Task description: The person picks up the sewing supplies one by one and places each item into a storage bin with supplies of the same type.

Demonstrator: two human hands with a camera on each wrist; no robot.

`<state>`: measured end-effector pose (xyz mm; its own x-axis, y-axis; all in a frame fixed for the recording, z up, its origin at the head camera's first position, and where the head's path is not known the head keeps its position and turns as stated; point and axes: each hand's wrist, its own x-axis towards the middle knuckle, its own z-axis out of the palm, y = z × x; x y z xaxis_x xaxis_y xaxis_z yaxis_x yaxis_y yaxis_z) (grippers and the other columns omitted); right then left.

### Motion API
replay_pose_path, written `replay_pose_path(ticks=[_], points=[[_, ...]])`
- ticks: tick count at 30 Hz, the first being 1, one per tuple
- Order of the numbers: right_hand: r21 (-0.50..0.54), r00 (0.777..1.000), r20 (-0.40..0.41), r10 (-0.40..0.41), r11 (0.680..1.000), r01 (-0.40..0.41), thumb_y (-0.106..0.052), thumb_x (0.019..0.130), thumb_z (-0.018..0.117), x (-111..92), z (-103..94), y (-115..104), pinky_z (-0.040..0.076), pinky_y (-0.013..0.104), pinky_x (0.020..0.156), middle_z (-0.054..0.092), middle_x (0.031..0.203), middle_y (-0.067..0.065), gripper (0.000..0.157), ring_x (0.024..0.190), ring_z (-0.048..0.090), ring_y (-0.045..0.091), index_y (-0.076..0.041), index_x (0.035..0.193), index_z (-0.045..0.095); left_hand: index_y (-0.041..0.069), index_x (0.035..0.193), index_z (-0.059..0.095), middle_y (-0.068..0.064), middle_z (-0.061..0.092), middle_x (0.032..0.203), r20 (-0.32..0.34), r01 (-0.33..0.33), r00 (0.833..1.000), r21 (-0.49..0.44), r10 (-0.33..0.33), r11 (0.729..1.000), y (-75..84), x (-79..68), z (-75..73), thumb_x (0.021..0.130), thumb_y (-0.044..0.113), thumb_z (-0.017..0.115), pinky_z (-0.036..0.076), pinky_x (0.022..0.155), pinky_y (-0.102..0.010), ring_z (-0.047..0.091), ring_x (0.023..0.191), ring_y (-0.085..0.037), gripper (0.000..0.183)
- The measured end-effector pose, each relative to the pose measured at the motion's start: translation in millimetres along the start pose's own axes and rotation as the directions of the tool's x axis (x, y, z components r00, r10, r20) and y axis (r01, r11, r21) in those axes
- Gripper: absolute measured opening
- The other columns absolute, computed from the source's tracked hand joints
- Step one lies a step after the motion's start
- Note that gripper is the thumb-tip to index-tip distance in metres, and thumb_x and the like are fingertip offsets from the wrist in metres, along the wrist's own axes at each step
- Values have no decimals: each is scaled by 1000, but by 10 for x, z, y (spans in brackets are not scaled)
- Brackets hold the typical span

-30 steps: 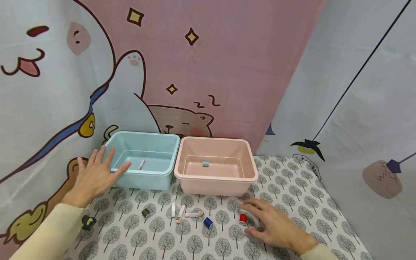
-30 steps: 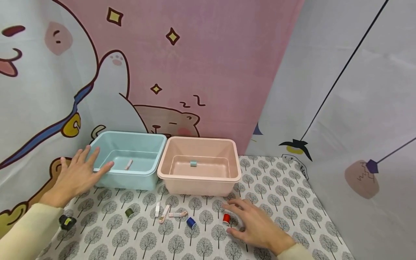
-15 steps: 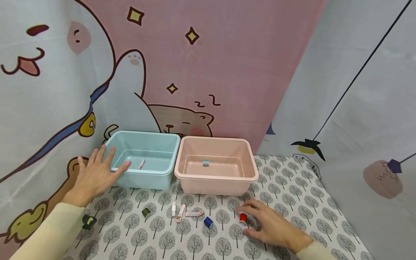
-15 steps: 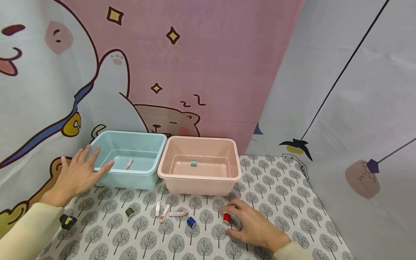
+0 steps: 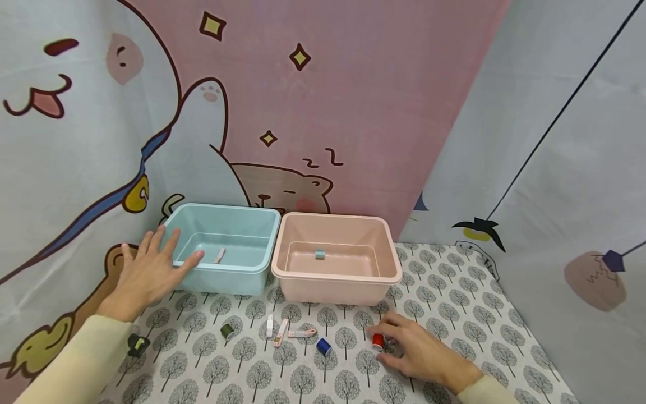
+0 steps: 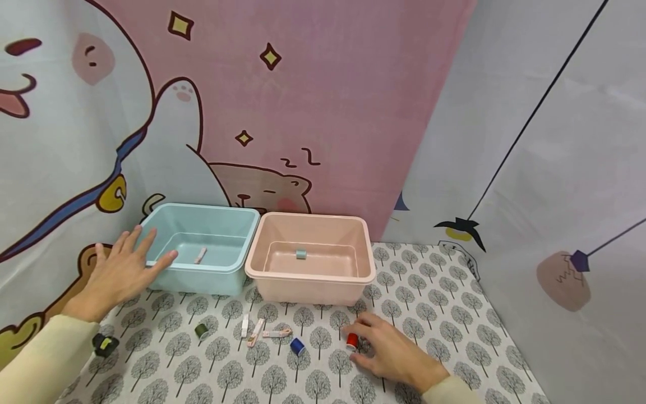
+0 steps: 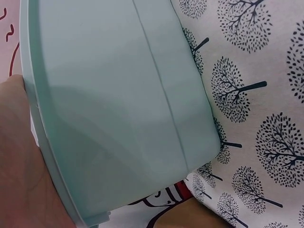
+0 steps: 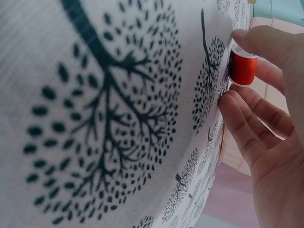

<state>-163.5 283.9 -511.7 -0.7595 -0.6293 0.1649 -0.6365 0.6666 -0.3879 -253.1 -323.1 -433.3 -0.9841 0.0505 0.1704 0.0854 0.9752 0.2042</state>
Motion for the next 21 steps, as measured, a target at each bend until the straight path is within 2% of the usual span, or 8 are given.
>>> replay_pose_path(ticks=[7,16,21], points=[[61,999,-21,-49,997,51,-13,99,92,20,31,17,60,16,72,69,115,-7,30,87,61,-7,-20,128,86,-2,184,22,-43,11,188,4,-4,1000,-4,4,1000,-1,11,-5,114,83,40,1,128,-100,16,169,-75,112],[62,994,-50,-93,993,96,-9,99,92,30,41,36,61,16,74,71,109,-8,27,91,65,-5,-18,124,87,-6,184,9,-43,4,188,25,4,1000,-18,-3,1000,-125,16,-40,114,83,40,5,128,-100,17,168,-76,117],[56,997,-37,-73,996,75,-10,99,92,30,26,24,62,17,75,71,109,-8,27,92,64,-6,-17,125,87,-11,182,8,-47,11,186,26,18,1000,-30,-17,999,-193,-6,-56,114,82,42,7,127,-99,20,166,-77,120]])
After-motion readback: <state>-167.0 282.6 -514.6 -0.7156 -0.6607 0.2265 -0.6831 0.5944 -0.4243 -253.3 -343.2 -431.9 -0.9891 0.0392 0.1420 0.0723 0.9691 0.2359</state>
